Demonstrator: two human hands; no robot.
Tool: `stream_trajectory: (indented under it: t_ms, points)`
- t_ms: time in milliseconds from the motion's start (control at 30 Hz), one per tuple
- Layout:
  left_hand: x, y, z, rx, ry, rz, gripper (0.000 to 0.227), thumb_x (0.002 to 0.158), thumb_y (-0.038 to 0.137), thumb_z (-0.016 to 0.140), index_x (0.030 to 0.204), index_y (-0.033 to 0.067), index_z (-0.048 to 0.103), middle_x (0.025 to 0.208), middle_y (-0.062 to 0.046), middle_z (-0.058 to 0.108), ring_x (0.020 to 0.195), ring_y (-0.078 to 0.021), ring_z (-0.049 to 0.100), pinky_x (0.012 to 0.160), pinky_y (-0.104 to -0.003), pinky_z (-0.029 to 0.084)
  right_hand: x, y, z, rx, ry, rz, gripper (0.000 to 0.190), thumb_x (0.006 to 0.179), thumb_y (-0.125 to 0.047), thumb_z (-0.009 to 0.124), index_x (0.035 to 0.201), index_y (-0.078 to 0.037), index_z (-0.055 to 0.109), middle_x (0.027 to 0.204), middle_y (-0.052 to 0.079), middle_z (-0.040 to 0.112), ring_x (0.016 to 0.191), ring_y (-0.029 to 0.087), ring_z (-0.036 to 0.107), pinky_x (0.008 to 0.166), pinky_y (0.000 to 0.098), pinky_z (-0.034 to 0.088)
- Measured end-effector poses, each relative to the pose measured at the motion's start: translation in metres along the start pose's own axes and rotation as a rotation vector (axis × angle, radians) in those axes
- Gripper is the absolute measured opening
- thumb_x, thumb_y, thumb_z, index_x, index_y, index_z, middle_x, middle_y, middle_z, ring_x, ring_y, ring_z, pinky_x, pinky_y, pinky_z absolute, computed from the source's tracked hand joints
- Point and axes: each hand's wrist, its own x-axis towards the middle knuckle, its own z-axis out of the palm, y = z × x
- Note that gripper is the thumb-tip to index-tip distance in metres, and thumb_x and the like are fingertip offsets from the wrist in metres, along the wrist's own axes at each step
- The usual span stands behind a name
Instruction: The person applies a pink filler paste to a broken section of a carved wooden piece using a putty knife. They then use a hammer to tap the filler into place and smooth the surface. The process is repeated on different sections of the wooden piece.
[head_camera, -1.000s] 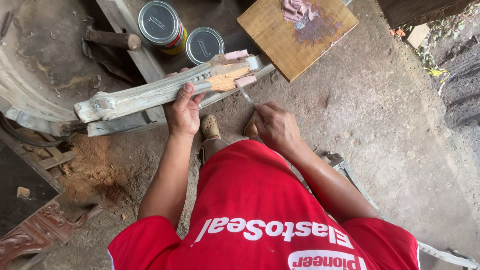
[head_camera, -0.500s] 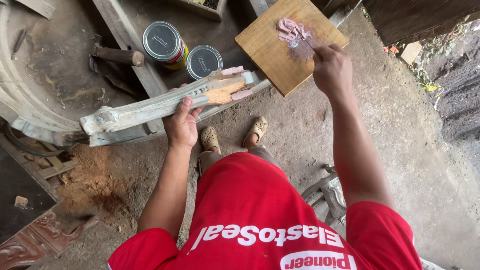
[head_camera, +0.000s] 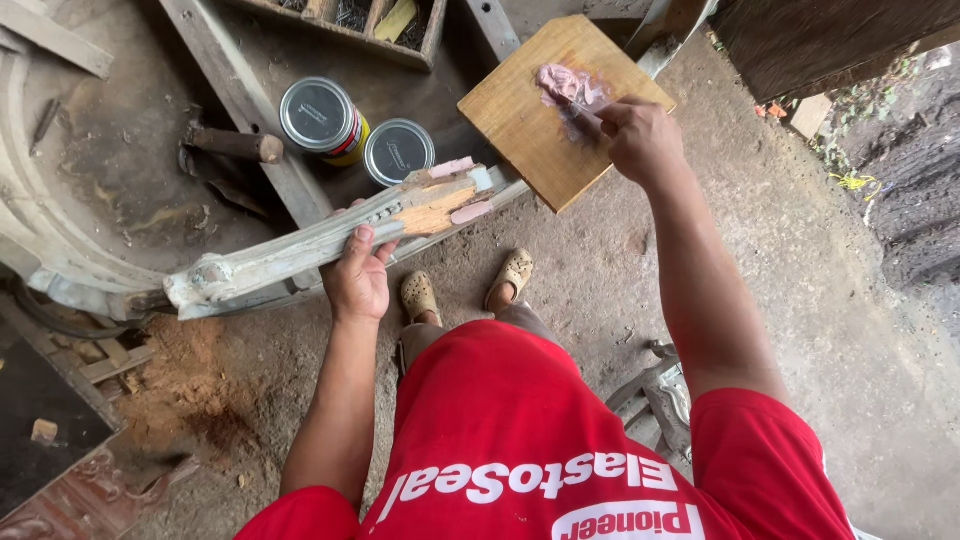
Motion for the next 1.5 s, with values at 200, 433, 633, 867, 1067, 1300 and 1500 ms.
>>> stream_trajectory:
  t_ms: [200, 433, 633, 867, 1067, 1300, 1500]
  points:
    - [0.005, -0.004, -0.006, -0.017, 0.017, -0.014, 0.058, 0.092, 0.012, 0.074, 0.142, 0.0133, 0.045, 0.144, -0.008, 0.058, 0.13, -0.0269, 0.06, 0.102, -0.048, 0.059, -0.016, 0.002, -0.02, 0.457, -0.131, 0.187, 0.024, 0.104, -0.019, 0.061, 0.123, -0.016, 0.075, 0.098, 0.009, 0.073, 0.071, 0.013, 0.06, 0.056, 0.0273, 0.048]
    - [0.001, -0.008, -0.006, 0.009, 0.078, -0.031, 0.05, 0.094, 0.019, 0.076, 0.137, 0.0055, 0.055, 0.133, -0.01, 0.065, 0.126, -0.0265, 0.063, 0.103, -0.048, 0.057, -0.123, -0.038, 0.012, 0.806, -0.239, 0.189, 0.021, 0.102, -0.018, 0.064, 0.118, -0.011, 0.075, 0.076, 0.003, 0.07, 0.063, 0.009, 0.061, 0.055, 0.0262, 0.049]
    - [-0.004, 0.0, 0.003, 0.027, 0.068, -0.045, 0.054, 0.092, 0.021, 0.078, 0.138, 0.0046, 0.055, 0.134, -0.012, 0.064, 0.126, -0.0271, 0.063, 0.103, -0.048, 0.057, -0.159, -0.074, 0.082, 1.028, -0.171, 0.069, 0.02, 0.1, -0.012, 0.069, 0.119, -0.008, 0.076, 0.098, 0.005, 0.072, 0.078, 0.012, 0.064, 0.067, 0.0284, 0.055]
    - [-0.005, -0.002, 0.007, 0.037, 0.019, -0.007, 0.065, 0.09, 0.018, 0.08, 0.145, 0.0097, 0.046, 0.144, -0.009, 0.057, 0.13, -0.0266, 0.06, 0.104, -0.046, 0.057, -0.171, -0.084, 0.06, 0.558, 0.211, -0.21, 0.019, 0.094, -0.011, 0.076, 0.111, -0.006, 0.078, 0.107, 0.01, 0.072, 0.088, 0.025, 0.072, 0.076, 0.0361, 0.059]
    - [-0.01, -0.002, 0.004, 0.019, 0.019, 0.006, 0.065, 0.091, 0.014, 0.081, 0.144, 0.0102, 0.044, 0.15, -0.011, 0.054, 0.133, -0.028, 0.059, 0.103, -0.047, 0.06, -0.177, -0.095, 0.04, 0.487, 0.178, -0.182, 0.017, 0.096, -0.015, 0.075, 0.11, -0.007, 0.077, 0.112, 0.013, 0.071, 0.087, 0.028, 0.074, 0.073, 0.036, 0.061]
    - [-0.009, -0.004, 0.008, 0.017, -0.008, 0.075, 0.064, 0.09, 0.012, 0.08, 0.144, 0.0108, 0.044, 0.148, -0.012, 0.056, 0.129, -0.0269, 0.06, 0.096, -0.046, 0.06, -0.174, -0.099, 0.036, 0.441, 0.184, -0.101, 0.018, 0.096, -0.014, 0.071, 0.11, -0.007, 0.079, 0.108, 0.012, 0.074, 0.085, 0.029, 0.074, 0.074, 0.0396, 0.059]
    - [-0.01, -0.004, 0.026, 0.013, 0.023, 0.083, 0.06, 0.088, 0.006, 0.079, 0.138, 0.0098, 0.046, 0.142, -0.012, 0.058, 0.125, -0.0267, 0.064, 0.097, -0.045, 0.063, -0.187, -0.126, 0.044, 0.485, 0.157, -0.158, 0.02, 0.1, -0.013, 0.065, 0.116, -0.006, 0.074, 0.114, 0.013, 0.073, 0.09, 0.034, 0.073, 0.077, 0.0415, 0.06]
